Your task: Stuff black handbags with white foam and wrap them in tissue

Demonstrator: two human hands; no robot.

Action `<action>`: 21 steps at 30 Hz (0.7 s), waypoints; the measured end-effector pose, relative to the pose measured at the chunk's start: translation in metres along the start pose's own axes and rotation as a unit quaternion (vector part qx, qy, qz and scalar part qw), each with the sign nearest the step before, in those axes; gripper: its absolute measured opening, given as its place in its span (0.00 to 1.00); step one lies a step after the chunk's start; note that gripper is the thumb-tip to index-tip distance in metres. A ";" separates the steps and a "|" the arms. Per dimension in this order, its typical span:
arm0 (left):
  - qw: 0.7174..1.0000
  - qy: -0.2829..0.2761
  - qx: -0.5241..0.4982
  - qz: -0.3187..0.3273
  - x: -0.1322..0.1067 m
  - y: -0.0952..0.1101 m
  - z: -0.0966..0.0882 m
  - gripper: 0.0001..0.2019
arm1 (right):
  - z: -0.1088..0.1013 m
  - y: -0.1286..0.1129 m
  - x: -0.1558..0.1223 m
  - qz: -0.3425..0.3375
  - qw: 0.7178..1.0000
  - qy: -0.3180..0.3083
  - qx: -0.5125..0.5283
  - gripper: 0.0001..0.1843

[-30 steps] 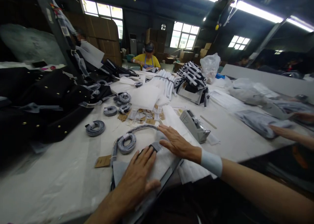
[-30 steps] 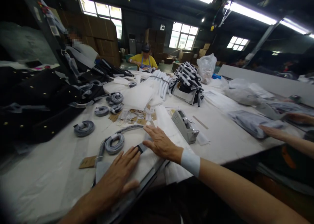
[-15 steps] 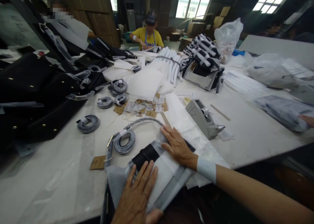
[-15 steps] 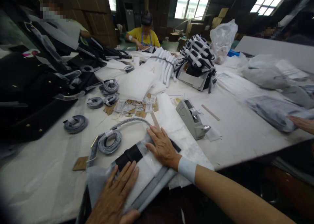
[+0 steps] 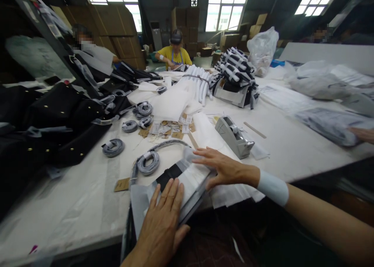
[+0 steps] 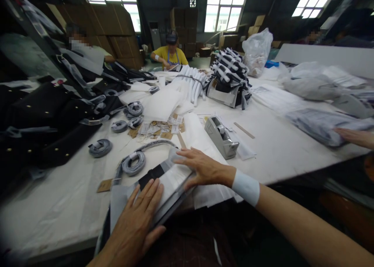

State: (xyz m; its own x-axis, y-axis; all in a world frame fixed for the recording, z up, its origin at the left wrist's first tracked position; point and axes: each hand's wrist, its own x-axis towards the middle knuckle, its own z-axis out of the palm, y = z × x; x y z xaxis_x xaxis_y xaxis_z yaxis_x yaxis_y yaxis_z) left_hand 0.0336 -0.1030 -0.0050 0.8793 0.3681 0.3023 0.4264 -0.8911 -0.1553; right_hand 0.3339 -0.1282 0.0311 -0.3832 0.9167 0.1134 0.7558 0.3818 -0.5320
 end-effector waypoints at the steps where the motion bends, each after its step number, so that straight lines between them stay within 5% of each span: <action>1: 1.000 0.000 0.010 -0.003 0.002 0.006 0.001 0.40 | 0.001 -0.003 -0.005 -0.022 0.999 -0.024 -0.038 0.46; 6: 0.999 0.012 0.045 -0.018 0.007 0.016 0.010 0.34 | 0.018 -0.006 -0.009 -0.087 0.986 -0.051 -0.130 0.44; 11: 0.998 0.008 0.056 -0.007 0.003 -0.003 0.013 0.31 | 0.032 -0.002 0.000 -0.128 0.984 -0.005 -0.127 0.38; 16: 0.999 0.003 0.047 -0.013 0.001 -0.021 0.017 0.35 | 0.062 -0.002 0.010 -0.094 0.986 0.079 -0.116 0.28; 21: 0.998 0.038 0.019 -0.054 0.007 -0.020 0.027 0.31 | 0.090 -0.001 0.013 -0.062 0.981 0.153 -0.098 0.30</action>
State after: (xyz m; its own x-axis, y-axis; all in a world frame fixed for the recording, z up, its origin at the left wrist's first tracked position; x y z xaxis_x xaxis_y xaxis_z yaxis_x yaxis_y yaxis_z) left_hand 0.0375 -0.0756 -0.0250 0.8100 0.4380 0.3901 0.5261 -0.8366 -0.1531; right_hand 0.2799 -0.1271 -0.0421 -0.3228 0.8432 0.4299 0.8128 0.4797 -0.3306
